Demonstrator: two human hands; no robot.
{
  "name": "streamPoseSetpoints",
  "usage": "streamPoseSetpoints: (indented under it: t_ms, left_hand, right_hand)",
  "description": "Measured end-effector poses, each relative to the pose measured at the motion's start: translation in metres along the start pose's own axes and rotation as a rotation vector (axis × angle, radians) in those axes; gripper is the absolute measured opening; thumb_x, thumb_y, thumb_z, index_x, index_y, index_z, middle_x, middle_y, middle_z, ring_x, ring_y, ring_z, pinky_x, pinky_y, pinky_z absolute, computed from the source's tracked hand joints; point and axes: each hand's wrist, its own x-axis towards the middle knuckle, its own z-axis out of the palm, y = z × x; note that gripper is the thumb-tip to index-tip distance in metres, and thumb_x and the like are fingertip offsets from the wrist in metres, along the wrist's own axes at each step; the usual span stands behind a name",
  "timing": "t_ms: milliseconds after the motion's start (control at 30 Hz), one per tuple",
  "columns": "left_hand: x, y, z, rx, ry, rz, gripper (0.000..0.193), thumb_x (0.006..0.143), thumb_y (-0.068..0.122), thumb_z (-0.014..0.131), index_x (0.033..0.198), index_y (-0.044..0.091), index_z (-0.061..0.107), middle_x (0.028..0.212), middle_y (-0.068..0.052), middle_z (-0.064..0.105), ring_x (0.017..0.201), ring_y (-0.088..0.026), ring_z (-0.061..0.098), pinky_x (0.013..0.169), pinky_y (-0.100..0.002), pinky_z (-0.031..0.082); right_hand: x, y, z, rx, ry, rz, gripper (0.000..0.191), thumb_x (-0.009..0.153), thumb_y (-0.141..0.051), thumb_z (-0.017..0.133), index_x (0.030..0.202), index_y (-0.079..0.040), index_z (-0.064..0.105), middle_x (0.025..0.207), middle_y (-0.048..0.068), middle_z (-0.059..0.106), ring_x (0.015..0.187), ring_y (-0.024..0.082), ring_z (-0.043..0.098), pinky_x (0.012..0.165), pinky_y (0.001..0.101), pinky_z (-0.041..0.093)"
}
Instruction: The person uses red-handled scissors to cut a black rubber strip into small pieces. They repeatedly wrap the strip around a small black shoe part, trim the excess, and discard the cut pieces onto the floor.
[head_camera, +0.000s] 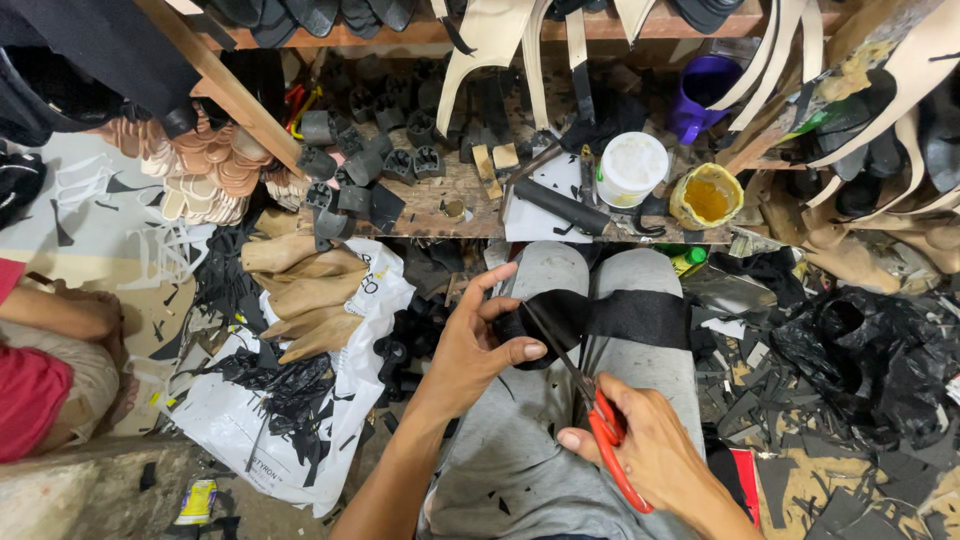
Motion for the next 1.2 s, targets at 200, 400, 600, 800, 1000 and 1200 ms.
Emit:
streamPoseSetpoints:
  t_ms: [200,400,600,800,1000,1200]
  left_hand:
    - [0.000,0.001,0.000,-0.016,-0.001,0.001,0.092,0.077,0.002,0.085,0.156,0.010,0.038,0.117,-0.012,0.062,0.103,-0.014,0.065,0.089,-0.027,0.056]
    - [-0.003,0.005,0.002,-0.002,-0.025,0.009,0.095,0.076,0.001,0.085,0.156,0.012,0.037,0.117,-0.010,0.063,0.103,-0.014,0.065,0.090,-0.027,0.055]
    - [-0.005,0.005,0.003,-0.008,-0.005,0.020,0.091,0.078,0.000,0.083,0.156,0.009,0.037,0.118,-0.011,0.063,0.105,-0.016,0.064,0.091,-0.028,0.055]
    - [-0.006,0.012,-0.011,-0.200,0.033,0.187,0.080,0.082,-0.002,0.080,0.152,0.000,0.041,0.132,-0.019,0.062,0.120,-0.024,0.064,0.097,-0.034,0.057]
    - [-0.012,0.014,-0.002,-0.163,-0.036,0.349,0.069,0.085,-0.005,0.079,0.146,0.000,0.048,0.146,-0.019,0.057,0.137,-0.031,0.058,0.111,-0.040,0.055]
    - [-0.017,0.005,0.026,-0.205,-0.144,0.400,0.062,0.082,-0.009,0.082,0.129,0.010,0.045,0.143,-0.016,0.053,0.141,-0.033,0.056,0.114,-0.044,0.055]
  right_hand:
    - [0.004,0.006,0.003,0.092,-0.035,0.063,0.051,0.079,-0.043,0.083,0.070,0.000,0.056,0.047,0.010,0.041,0.047,0.018,0.037,0.045,0.0392,0.038]
    - [0.006,-0.002,0.002,0.075,0.001,0.055,0.045,0.078,-0.041,0.082,0.074,-0.003,0.058,0.045,0.007,0.043,0.043,0.017,0.040,0.044,0.0371,0.038]
    - [0.011,0.011,0.011,0.185,0.019,0.055,0.041,0.080,-0.037,0.081,0.072,-0.003,0.060,0.049,0.003,0.041,0.048,0.012,0.038,0.044,0.0353,0.036]
    - [0.010,0.056,0.027,0.266,0.028,0.042,0.045,0.084,-0.033,0.082,0.066,-0.002,0.056,0.054,-0.001,0.040,0.053,0.009,0.036,0.047,0.0313,0.032]
    - [-0.001,0.042,0.032,0.577,0.304,-0.161,0.028,0.078,-0.007,0.084,0.080,-0.006,0.055,0.072,0.005,0.060,0.059,0.009,0.049,0.052,0.0257,0.042]
    - [0.000,-0.010,0.007,0.888,0.429,-0.399,0.036,0.079,0.014,0.071,0.102,-0.004,0.051,0.107,0.019,0.069,0.091,0.017,0.066,0.081,0.0298,0.057]
